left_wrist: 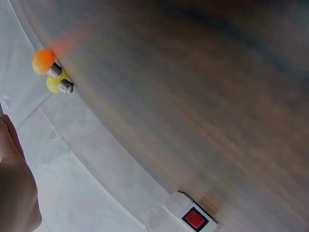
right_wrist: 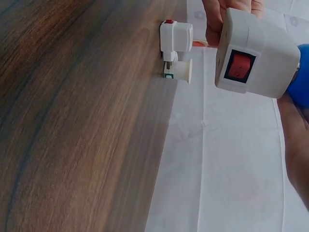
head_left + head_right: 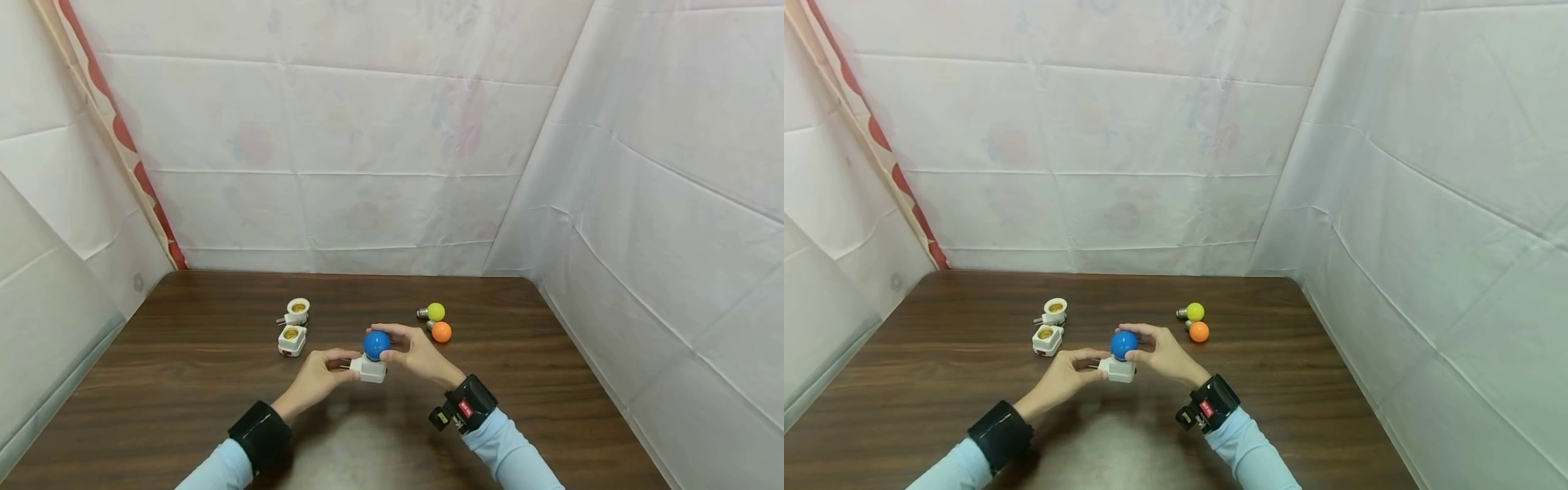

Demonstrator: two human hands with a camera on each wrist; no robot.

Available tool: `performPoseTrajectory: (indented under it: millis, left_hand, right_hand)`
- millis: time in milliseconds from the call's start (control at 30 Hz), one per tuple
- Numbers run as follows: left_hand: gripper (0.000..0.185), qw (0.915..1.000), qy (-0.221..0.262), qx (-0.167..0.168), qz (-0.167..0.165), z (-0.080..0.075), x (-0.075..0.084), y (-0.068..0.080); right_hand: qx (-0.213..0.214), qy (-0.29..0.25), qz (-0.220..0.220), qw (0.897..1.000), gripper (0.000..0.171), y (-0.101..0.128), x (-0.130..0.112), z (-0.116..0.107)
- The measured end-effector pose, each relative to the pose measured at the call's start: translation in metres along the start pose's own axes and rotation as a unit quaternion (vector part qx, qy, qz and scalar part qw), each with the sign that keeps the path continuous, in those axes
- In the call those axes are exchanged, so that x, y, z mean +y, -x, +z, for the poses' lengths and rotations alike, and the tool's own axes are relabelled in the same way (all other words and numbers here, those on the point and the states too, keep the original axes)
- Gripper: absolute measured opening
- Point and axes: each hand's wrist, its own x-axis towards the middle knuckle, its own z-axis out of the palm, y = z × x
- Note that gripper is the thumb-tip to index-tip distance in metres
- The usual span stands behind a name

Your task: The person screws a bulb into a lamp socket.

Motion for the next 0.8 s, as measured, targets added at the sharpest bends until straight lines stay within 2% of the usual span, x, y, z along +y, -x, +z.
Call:
performPoseTrajectory:
  millis: [433, 500, 633, 733, 800]
  left_hand:
    - [0.035, 0.9994, 0.007, 0.031, 0.011, 0.001, 0.002, -0.001]
    - [0.035, 0.9995, 0.007, 0.031, 0.01, 0.001, 0.01, 0.001]
    - [0.034, 0.9996, 0.002, 0.026, 0.012, 0.0, 0.023, 0.005]
    - [0.034, 0.9996, -0.004, 0.025, 0.01, 0.0, 0.016, 0.003]
    - [0.034, 0.9997, -0.003, 0.022, 0.013, 0.0, 0.007, 0.001]
  right_hand:
    - [0.072, 0.013, 0.028, 0.997, 0.049, -0.004, 0.002, 0.005]
    - [0.075, 0.011, 0.031, 0.997, 0.049, -0.005, 0.002, 0.006]
    - [0.073, 0.01, 0.021, 0.997, 0.051, -0.007, 0.016, 0.006]
    - [0.063, 0.007, 0.017, 0.998, 0.051, -0.007, 0.02, 0.004]
    - [0.049, 0.01, 0.014, 0.999, 0.051, -0.006, 0.011, 0.002]
